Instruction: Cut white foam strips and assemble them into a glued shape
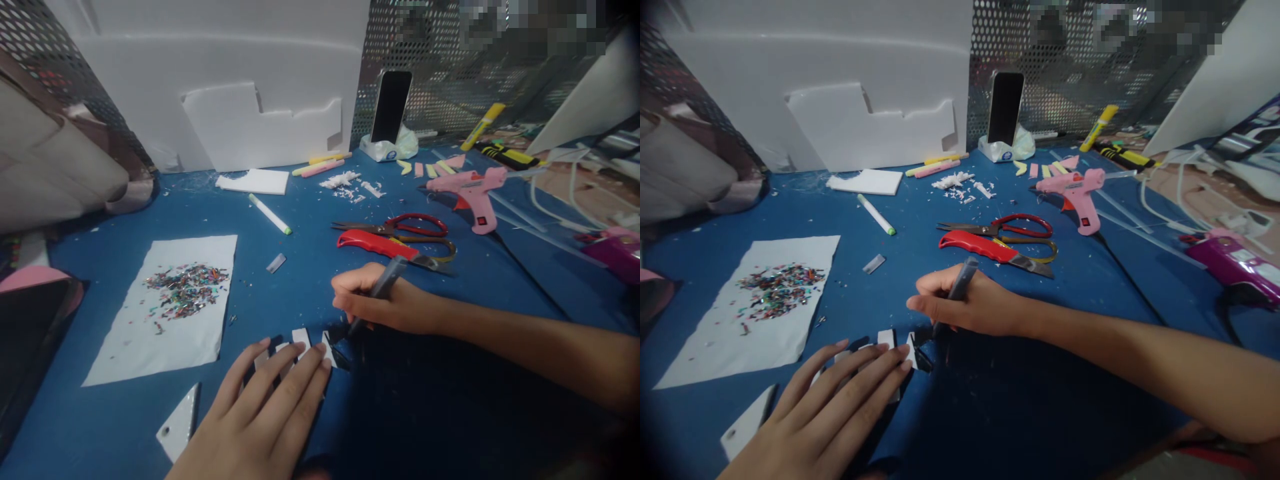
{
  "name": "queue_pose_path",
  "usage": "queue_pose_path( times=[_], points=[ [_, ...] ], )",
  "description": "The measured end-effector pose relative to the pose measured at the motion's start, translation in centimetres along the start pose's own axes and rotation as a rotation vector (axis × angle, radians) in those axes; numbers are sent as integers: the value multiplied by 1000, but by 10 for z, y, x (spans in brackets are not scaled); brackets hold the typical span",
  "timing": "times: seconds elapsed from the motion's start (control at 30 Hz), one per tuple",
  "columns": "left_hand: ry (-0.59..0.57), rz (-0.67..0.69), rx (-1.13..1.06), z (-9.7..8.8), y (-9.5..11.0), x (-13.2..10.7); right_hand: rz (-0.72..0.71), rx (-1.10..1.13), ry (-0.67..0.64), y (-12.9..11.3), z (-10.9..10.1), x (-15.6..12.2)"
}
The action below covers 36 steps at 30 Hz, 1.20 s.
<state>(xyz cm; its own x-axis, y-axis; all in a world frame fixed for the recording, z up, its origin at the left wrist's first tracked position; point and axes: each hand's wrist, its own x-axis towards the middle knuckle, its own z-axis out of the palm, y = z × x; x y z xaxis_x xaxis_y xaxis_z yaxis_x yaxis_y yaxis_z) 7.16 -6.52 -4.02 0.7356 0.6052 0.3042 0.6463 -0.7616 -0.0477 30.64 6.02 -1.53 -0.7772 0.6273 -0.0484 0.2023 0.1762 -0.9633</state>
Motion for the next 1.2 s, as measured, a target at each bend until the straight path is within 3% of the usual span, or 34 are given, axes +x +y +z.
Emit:
queue_pose_path(
  times=[1.2],
  points=[
    [13, 17, 3, 2, -2, -1, -14, -37, 18, 2, -1, 0]
  ],
)
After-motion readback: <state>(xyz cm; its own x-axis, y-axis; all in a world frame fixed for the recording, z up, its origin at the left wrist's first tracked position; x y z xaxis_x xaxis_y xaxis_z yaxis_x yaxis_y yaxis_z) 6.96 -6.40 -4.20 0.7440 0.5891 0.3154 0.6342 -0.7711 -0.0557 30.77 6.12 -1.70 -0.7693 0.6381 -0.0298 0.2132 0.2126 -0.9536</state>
